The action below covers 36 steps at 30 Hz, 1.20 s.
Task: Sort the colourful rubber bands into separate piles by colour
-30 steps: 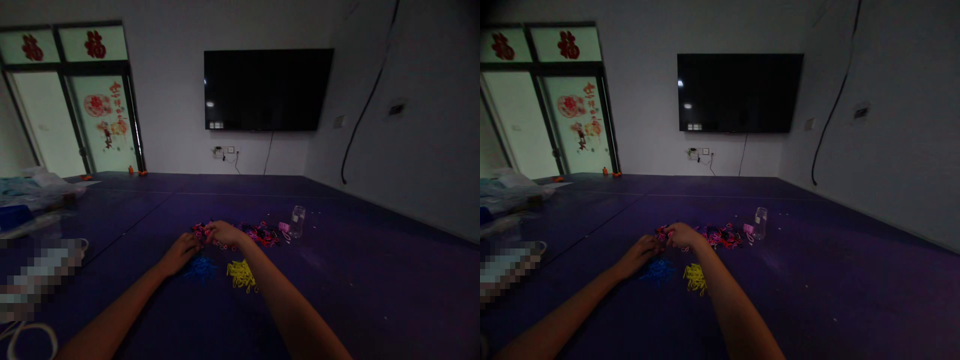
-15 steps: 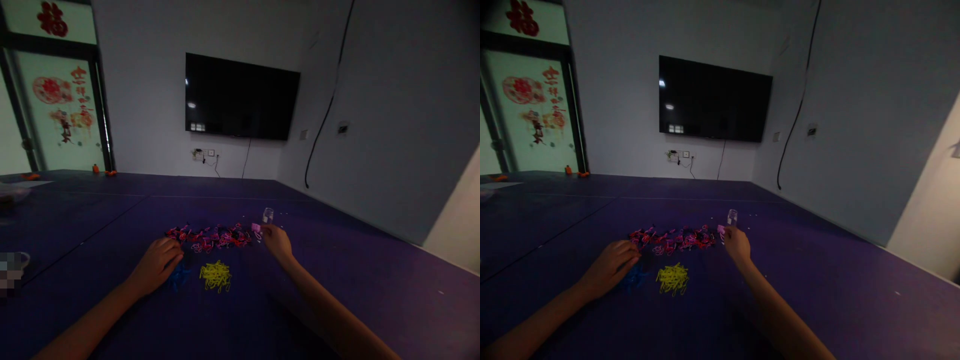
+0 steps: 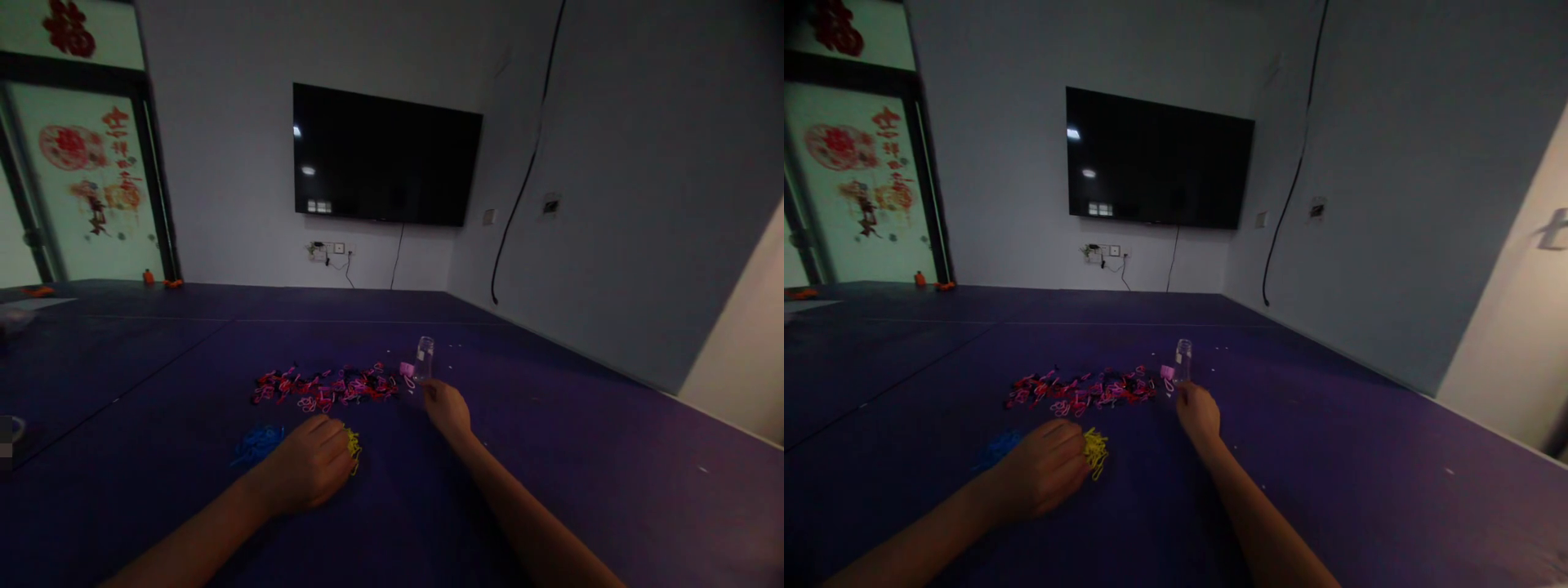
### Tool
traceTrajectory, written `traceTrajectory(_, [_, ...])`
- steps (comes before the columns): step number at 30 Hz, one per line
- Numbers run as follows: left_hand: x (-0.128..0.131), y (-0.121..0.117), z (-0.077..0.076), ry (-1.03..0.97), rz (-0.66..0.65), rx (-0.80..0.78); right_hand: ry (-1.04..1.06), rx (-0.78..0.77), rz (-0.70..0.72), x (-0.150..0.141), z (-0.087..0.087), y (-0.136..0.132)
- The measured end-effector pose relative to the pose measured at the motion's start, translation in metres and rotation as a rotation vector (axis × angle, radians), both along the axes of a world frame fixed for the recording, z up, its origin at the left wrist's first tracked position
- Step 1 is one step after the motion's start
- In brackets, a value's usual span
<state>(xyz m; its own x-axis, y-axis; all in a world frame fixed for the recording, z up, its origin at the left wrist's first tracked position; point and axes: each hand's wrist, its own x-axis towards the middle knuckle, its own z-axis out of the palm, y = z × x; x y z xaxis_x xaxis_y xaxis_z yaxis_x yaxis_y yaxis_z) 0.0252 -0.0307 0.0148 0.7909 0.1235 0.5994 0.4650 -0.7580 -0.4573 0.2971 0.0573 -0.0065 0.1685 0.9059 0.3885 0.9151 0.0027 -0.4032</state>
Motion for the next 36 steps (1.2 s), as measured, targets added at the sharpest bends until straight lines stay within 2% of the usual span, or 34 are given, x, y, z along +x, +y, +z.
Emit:
traceTrajectory(3, [0.018,-0.006,-0.011,-0.061,-0.034,0.000,0.023,-0.012,0.012,0.000,-0.002,0.002])
traceTrajectory(6, [0.020,-0.010,-0.020,-0.114,-0.054,-0.093,0.019,0.005,0.062,-0.003,-0.005,0.006])
traceTrajectory(12, [0.012,-0.016,-0.020,-0.106,-0.079,-0.316,-0.052,0.098,0.410,-0.014,-0.014,0.013])
traceTrajectory(17, [0.015,-0.016,-0.022,-0.074,-0.136,-0.388,-0.010,0.077,0.547,-0.029,-0.009,0.032])
traceTrajectory(22, [0.011,-0.011,-0.026,-0.080,-0.132,-0.436,0.040,0.080,0.511,-0.043,-0.014,0.054])
traceTrajectory(26, [0.011,-0.011,-0.028,-0.098,-0.136,-0.465,-0.028,0.068,0.489,-0.047,-0.026,0.058])
traceTrajectory(30, [0.013,-0.011,-0.028,-0.103,-0.148,-0.473,-0.061,0.060,0.498,-0.045,-0.030,0.059])
traceTrajectory(36, [0.012,-0.009,-0.028,-0.122,-0.128,-0.485,-0.014,0.072,0.515,-0.040,-0.038,0.070])
